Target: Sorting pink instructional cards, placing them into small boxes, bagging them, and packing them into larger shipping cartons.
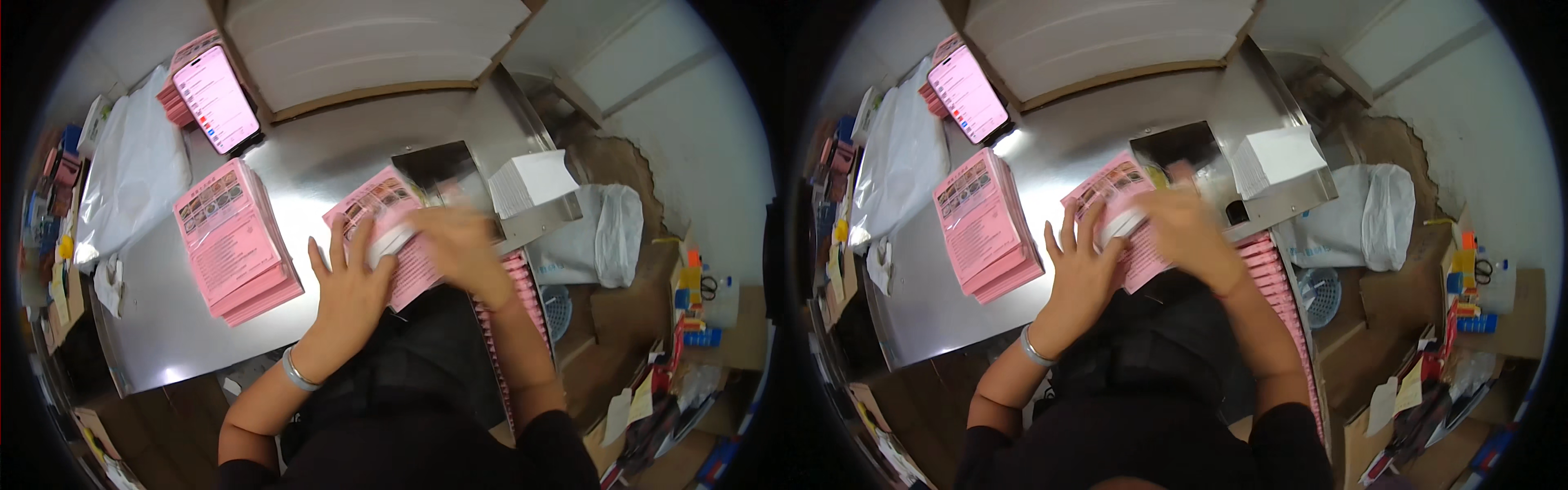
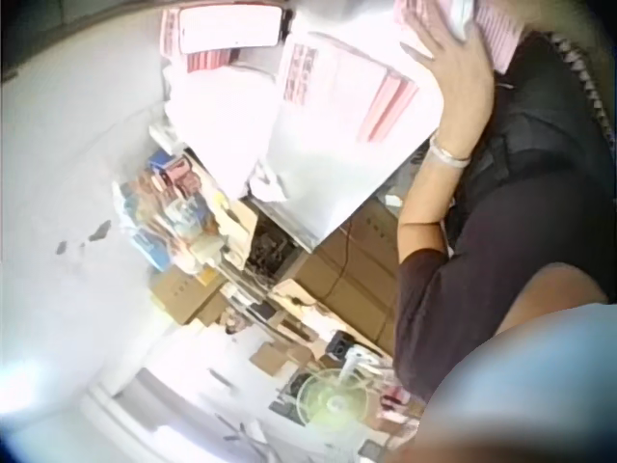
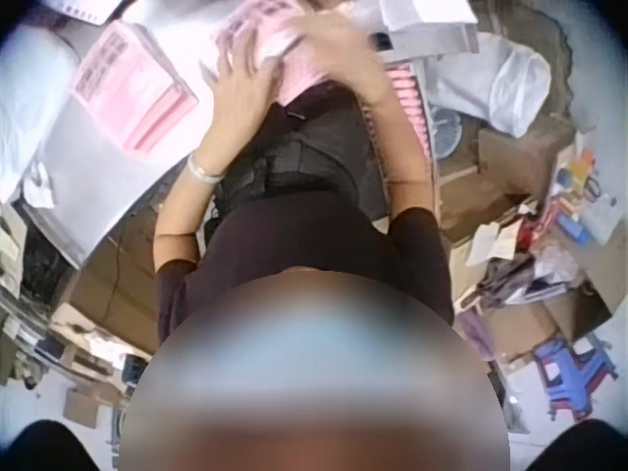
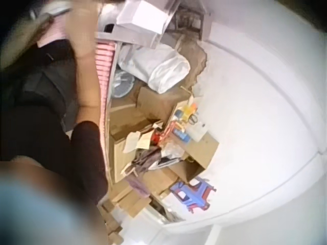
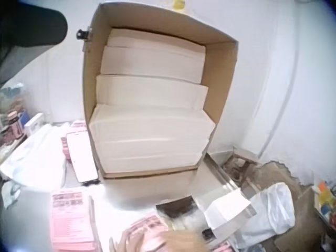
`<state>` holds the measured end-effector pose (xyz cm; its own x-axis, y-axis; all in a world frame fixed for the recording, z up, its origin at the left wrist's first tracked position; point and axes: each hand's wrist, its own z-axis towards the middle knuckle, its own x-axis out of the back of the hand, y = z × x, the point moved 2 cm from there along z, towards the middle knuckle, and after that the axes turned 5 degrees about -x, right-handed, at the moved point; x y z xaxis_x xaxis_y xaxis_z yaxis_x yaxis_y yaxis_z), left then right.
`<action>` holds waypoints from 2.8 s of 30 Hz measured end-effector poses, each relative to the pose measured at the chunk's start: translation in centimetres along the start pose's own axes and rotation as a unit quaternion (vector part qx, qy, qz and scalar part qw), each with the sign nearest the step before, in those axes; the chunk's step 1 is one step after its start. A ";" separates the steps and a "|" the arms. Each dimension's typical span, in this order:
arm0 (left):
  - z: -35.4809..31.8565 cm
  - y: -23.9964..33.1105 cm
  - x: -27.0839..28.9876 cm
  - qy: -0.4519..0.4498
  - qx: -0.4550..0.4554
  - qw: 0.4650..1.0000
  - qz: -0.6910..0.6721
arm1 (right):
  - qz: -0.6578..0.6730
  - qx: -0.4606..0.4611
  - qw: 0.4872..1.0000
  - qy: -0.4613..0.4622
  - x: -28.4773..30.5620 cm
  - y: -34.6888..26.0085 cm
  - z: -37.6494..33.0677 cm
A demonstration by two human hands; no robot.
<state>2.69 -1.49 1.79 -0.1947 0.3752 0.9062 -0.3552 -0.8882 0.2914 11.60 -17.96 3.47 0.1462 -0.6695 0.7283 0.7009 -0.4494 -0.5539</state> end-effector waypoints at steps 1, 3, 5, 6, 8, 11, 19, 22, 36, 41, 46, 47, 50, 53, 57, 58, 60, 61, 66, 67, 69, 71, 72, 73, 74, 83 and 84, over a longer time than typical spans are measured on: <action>-0.1 0.0 0.2 0.003 0.010 1.000 0.006 | -0.047 -0.075 0.987 0.131 3.4 -0.7 -0.1; 0.3 0.1 0.4 0.018 0.014 0.999 -0.035 | -0.248 -0.129 0.931 0.235 7.5 1.1 -0.9; 0.7 -0.5 0.5 -0.015 0.013 0.999 -0.032 | -0.350 -0.155 0.896 0.224 7.7 2.1 -1.5; 1.3 -1.0 0.5 -0.046 0.017 0.998 -0.026 | -0.361 -0.160 0.895 0.207 7.5 2.3 -1.8; 3.6 -1.8 0.9 -0.020 -0.023 0.995 0.094 | -0.338 -0.166 0.907 0.189 7.6 2.7 -1.5; 6.1 -1.3 -0.4 -0.039 -0.095 0.992 0.076 | -0.260 -0.180 0.927 0.203 8.0 3.1 -1.6; 1.1 0.7 0.0 -0.075 -0.057 0.992 -0.085 | -0.300 -0.105 0.931 0.180 10.4 3.0 -1.8; 1.3 -1.0 0.0 -0.027 -0.069 0.995 -0.065 | -0.208 -0.015 0.974 0.090 3.1 -2.3 -3.6; -0.3 -2.9 4.4 0.099 0.125 0.960 -0.230 | -0.274 -0.117 0.954 0.022 1.8 3.1 0.8; -5.7 -14.2 7.6 0.094 0.206 0.934 0.275 | -0.407 -0.177 0.869 0.220 7.2 3.8 0.7; -0.9 -9.5 6.3 0.154 0.124 0.980 0.014 | -0.339 -0.210 0.897 0.189 7.1 3.6 -1.3; 0.1 -7.4 4.7 0.169 0.113 0.967 -0.152 | -0.293 -0.200 0.914 0.195 7.3 3.3 -1.5; 1.4 -0.6 -0.6 0.056 -0.009 0.996 -0.073 | -0.227 -0.193 0.944 0.144 8.8 2.5 -2.3; 0.7 1.3 -1.2 0.021 -0.038 0.996 -0.082 | -0.224 -0.166 0.952 0.127 10.4 3.7 -2.8; 0.0 0.0 -1.3 -0.010 -0.057 0.990 -0.131 | -0.196 -0.155 0.966 0.065 11.9 3.5 -3.1; -0.3 0.0 -1.2 -0.010 -0.054 0.990 -0.127 | -0.232 -0.134 0.962 0.060 11.3 2.3 -3.0; -0.4 -0.1 -1.1 -0.004 -0.055 0.994 -0.089 | -0.323 -0.101 0.938 0.078 9.0 1.4 -2.6; -0.4 -0.1 -1.1 -0.001 -0.058 0.994 -0.088 | -0.325 -0.100 0.937 0.081 8.4 1.8 -2.6; -0.3 0.3 -1.0 -0.002 -0.041 0.996 -0.077 | -0.328 -0.123 0.925 0.146 8.3 2.4 -2.5; -0.3 0.4 -0.9 -0.003 -0.042 0.996 -0.076 | -0.328 -0.123 0.925 0.148 8.5 2.5 -2.6; -0.4 0.5 -0.8 0.007 -0.025 0.997 -0.071 | -0.304 -0.117 0.934 0.146 8.9 2.8 -3.0; -0.5 0.8 -0.3 0.023 -0.013 0.998 -0.055 | -0.279 -0.104 0.947 0.120 10.2 3.2 -3.2; -0.5 0.8 -0.2 0.040 -0.001 0.998 -0.039 | -0.253 -0.091 0.959 0.094 10.7 3.4 -3.4; -0.6 0.7 -0.2 0.040 -0.001 0.998 -0.039 | -0.253 -0.090 0.959 0.095 10.9 3.4 -3.4; -0.8 0.4 -0.6 0.028 -0.025 0.997 -0.064 | -0.317 -0.087 0.937 0.122 11.1 3.3 -3.6; -0.5 -1.9 0.2 -0.004 0.000 0.997 -0.075 | -0.161 0.036 0.986 -0.012 -2.7 -3.7 -2.0; -0.4 -1.7 0.2 0.012 0.029 0.993 -0.113 | -0.219 -0.022 0.975 0.015 -2.9 -3.1 -1.0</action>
<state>2.90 0.22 1.38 -0.1382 0.5724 0.8082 -0.3394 -0.7940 0.5043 8.32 -15.22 2.70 -0.1817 -0.4237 0.8874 0.6601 -0.7215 -0.2093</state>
